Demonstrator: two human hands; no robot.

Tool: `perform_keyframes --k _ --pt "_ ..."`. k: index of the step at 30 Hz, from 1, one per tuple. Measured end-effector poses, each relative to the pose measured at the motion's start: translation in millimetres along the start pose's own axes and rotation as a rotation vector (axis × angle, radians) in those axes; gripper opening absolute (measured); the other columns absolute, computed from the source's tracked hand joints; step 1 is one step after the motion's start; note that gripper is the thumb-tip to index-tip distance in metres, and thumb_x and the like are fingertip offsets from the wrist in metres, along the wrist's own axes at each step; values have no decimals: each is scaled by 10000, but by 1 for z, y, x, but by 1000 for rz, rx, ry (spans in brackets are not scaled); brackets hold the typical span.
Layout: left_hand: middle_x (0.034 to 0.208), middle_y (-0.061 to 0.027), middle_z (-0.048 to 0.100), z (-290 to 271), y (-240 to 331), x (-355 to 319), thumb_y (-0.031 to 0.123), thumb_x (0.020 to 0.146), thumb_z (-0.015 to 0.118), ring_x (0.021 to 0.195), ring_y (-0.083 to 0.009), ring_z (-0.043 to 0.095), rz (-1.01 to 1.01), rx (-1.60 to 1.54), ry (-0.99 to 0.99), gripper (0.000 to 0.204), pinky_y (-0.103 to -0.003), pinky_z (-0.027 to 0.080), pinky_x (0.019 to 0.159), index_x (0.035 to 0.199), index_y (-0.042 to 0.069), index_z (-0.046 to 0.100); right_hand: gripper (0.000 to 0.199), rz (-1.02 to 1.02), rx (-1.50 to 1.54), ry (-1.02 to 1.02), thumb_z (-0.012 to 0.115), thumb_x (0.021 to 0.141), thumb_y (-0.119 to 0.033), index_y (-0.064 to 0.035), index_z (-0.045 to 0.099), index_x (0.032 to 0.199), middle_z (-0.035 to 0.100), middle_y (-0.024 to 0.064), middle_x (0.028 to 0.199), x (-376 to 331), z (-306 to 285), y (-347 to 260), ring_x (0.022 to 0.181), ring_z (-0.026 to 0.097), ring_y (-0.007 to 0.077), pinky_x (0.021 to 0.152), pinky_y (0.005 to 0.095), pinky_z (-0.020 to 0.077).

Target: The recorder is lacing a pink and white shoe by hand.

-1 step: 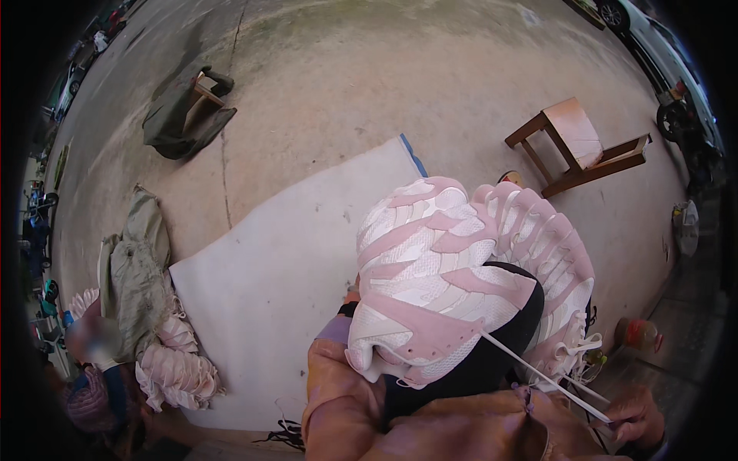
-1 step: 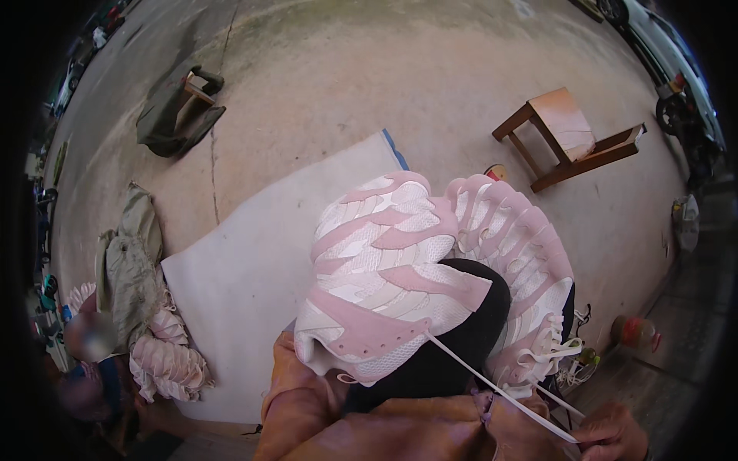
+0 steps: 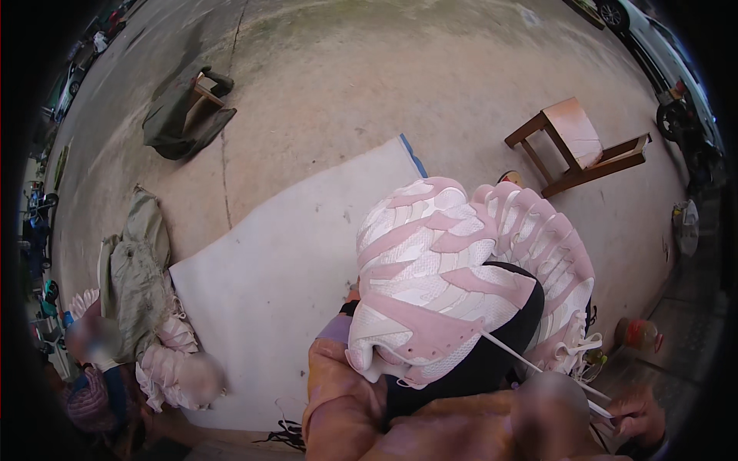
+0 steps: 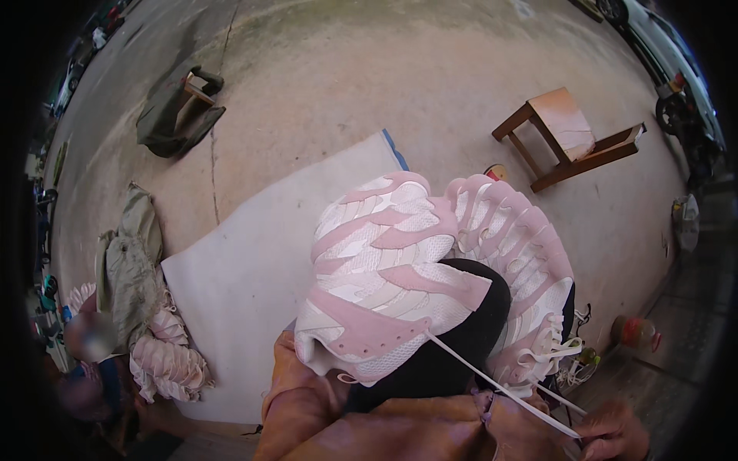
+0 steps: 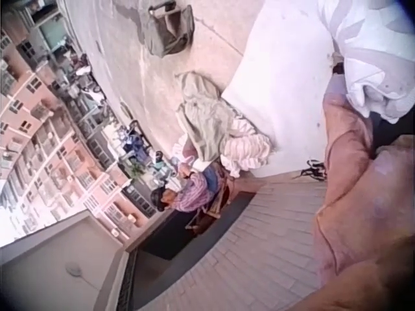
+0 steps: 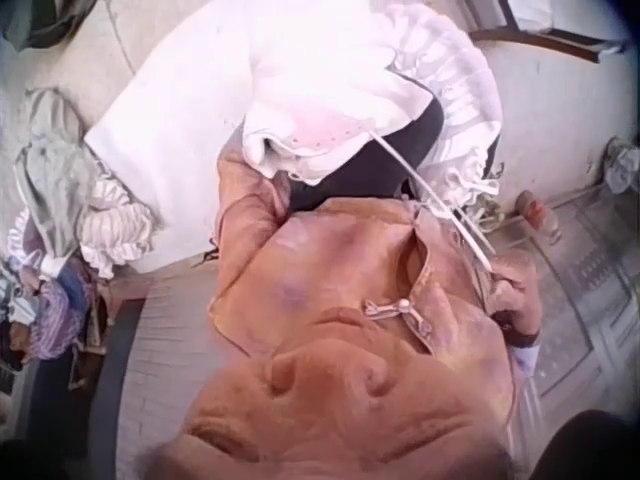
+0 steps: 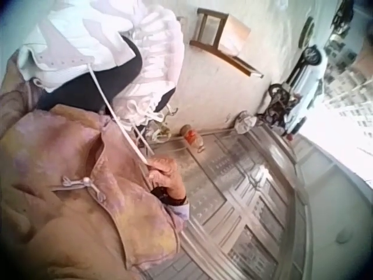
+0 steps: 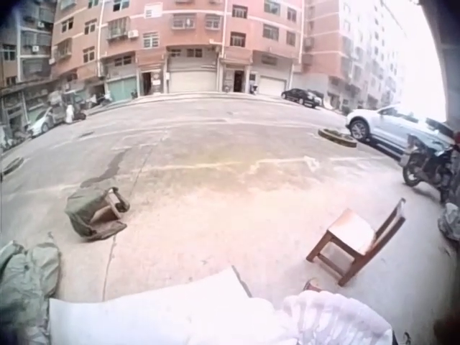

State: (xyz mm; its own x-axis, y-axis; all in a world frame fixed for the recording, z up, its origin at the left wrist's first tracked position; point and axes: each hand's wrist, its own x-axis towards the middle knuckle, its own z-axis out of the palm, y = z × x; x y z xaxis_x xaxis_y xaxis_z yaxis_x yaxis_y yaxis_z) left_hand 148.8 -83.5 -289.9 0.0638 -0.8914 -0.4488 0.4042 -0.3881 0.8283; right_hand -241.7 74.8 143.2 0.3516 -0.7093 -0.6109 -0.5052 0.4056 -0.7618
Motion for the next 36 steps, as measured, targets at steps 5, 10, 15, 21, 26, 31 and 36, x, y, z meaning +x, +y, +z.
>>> perform_keyframes --k 5,10,15,21,26,31,36 --pt "1302 -121 488 8 13 -4 553 885 437 1186 -261 459 33 -74 -58 688 -373 344 999 1327 28 398 399 156 89 -13 664 791 -355 35 689 872 571 88 550 -1 -13 12 457 526 150 464 259 381" --pt "1299 -117 491 22 33 -9 550 884 440 1178 -258 466 68 -138 -119 683 -375 350 996 1326 30 400 295 135 -44 62 657 817 -268 15 685 895 620 111 635 -1 -8 24 567 609 173 551 273 447" --pt "1296 -114 494 48 55 -18 546 884 444 1171 -255 473 96 -190 -200 678 -376 356 992 1325 32 402 211 77 109 50 642 827 -171 37 671 849 620 107 659 27 -13 36 599 588 184 597 293 452" --pt "1293 -110 497 63 85 -35 543 884 448 1163 -251 481 110 -256 -267 673 -378 363 988 1323 34 405 289 -585 -437 199 608 864 -203 37 598 1025 598 118 749 98 9 7 681 579 176 610 300 445" --pt "1290 -106 501 102 118 -45 540 884 452 1155 -247 488 115 -288 -375 668 -379 370 984 1322 36 407 487 41 254 -336 552 903 -369 61 517 1127 625 141 834 117 43 10 749 599 186 659 301 469" --pt "1287 -103 504 163 142 -68 536 884 455 1148 -244 495 83 -336 -539 664 -380 376 981 1321 38 409 633 -245 305 -303 559 874 -453 56 437 1230 596 166 1065 136 82 50 981 569 239 850 315 438" --pt "1285 -100 507 214 175 -102 533 884 459 1141 -241 502 106 -367 -645 659 -382 382 977 1319 40 412 748 -355 412 -347 589 836 -498 59 373 1286 485 167 1263 107 80 50 1195 437 247 1016 317 322"
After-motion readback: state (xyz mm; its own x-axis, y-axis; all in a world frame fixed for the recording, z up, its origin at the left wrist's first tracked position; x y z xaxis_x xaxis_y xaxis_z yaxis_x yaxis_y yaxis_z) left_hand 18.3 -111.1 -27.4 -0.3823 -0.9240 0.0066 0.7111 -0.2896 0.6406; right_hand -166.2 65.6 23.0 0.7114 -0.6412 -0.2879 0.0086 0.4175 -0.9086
